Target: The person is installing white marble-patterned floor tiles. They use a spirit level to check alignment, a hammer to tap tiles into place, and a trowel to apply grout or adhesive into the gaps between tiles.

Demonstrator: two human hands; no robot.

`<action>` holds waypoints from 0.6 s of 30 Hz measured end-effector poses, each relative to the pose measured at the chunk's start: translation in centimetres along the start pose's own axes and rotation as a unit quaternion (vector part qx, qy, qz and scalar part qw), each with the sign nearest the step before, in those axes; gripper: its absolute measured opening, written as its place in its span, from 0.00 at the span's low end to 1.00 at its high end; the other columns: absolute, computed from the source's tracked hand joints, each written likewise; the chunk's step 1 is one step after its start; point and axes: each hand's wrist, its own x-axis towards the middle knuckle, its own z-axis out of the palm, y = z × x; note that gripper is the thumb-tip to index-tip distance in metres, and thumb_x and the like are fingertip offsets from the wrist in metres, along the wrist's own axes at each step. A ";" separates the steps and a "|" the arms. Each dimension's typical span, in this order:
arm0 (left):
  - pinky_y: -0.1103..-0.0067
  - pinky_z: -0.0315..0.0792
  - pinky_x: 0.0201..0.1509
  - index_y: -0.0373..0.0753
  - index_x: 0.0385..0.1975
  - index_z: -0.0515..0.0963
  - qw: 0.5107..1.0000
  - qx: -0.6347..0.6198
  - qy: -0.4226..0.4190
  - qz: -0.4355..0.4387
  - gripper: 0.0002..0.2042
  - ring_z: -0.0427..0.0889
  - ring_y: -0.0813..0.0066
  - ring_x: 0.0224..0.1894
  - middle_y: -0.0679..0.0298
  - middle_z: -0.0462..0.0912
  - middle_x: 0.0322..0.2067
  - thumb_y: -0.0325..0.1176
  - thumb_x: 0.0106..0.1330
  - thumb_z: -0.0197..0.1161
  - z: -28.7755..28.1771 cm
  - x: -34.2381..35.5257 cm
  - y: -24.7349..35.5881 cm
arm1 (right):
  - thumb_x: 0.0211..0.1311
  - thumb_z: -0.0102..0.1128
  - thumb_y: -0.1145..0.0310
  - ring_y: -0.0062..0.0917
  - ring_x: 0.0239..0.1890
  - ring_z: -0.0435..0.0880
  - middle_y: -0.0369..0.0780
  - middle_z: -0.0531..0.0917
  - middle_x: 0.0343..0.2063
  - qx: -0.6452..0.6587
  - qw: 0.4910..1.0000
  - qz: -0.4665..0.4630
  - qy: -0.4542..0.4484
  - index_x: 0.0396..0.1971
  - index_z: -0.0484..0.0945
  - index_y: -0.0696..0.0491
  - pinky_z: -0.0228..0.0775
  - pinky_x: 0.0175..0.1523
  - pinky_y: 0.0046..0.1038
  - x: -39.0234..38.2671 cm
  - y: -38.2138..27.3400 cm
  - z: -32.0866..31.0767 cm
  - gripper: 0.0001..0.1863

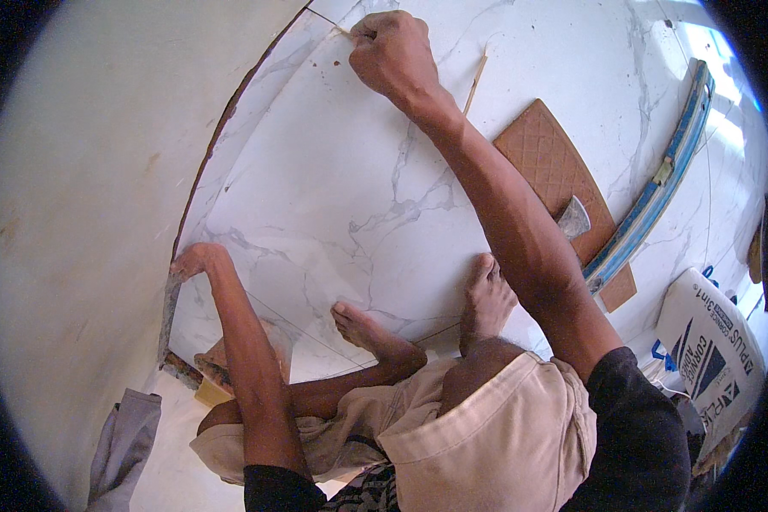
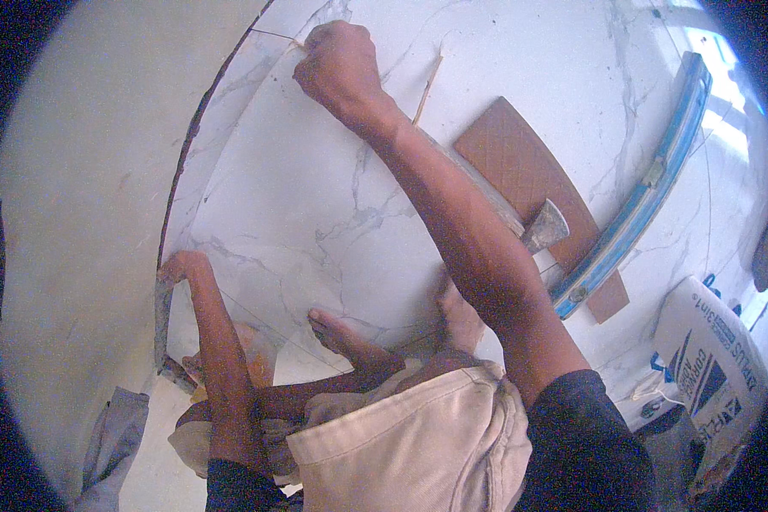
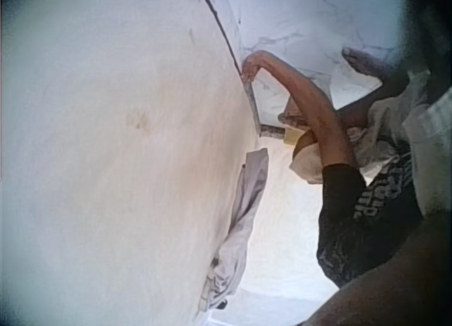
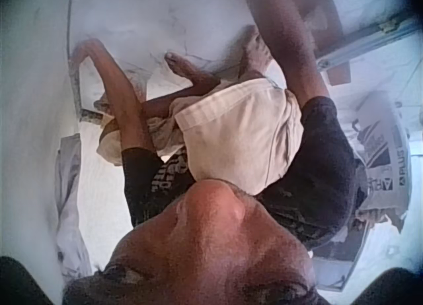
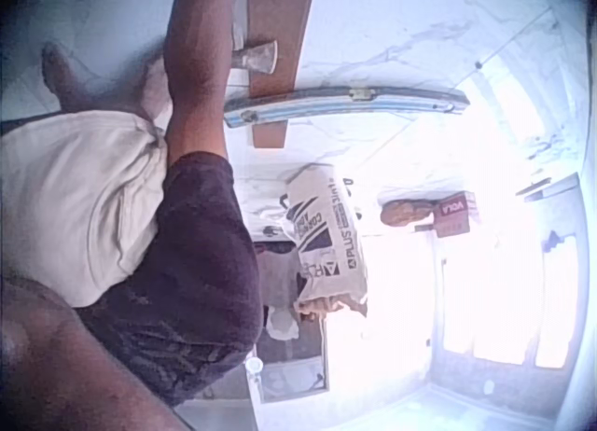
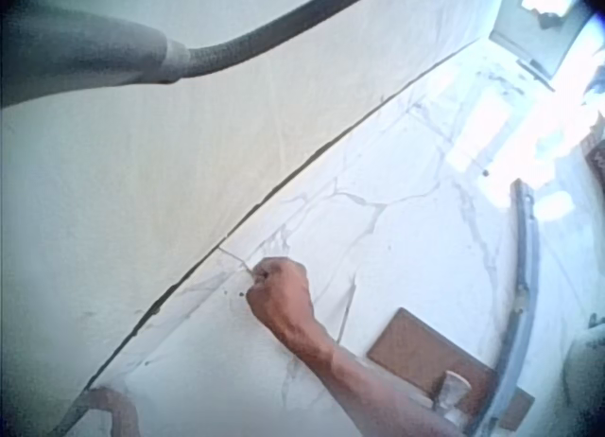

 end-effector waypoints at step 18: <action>0.51 0.49 0.72 0.20 0.67 0.52 1.000 -0.003 0.011 -0.011 0.34 0.49 0.41 0.72 0.36 0.46 0.70 0.38 0.69 0.55 0.2 0.5 0.3 | 0.44 0.65 0.70 0.50 0.32 0.85 0.53 0.85 0.28 0.002 0.994 0.102 -0.025 0.25 0.84 0.61 0.79 0.43 0.43 2.3 1.0 1.4 0.10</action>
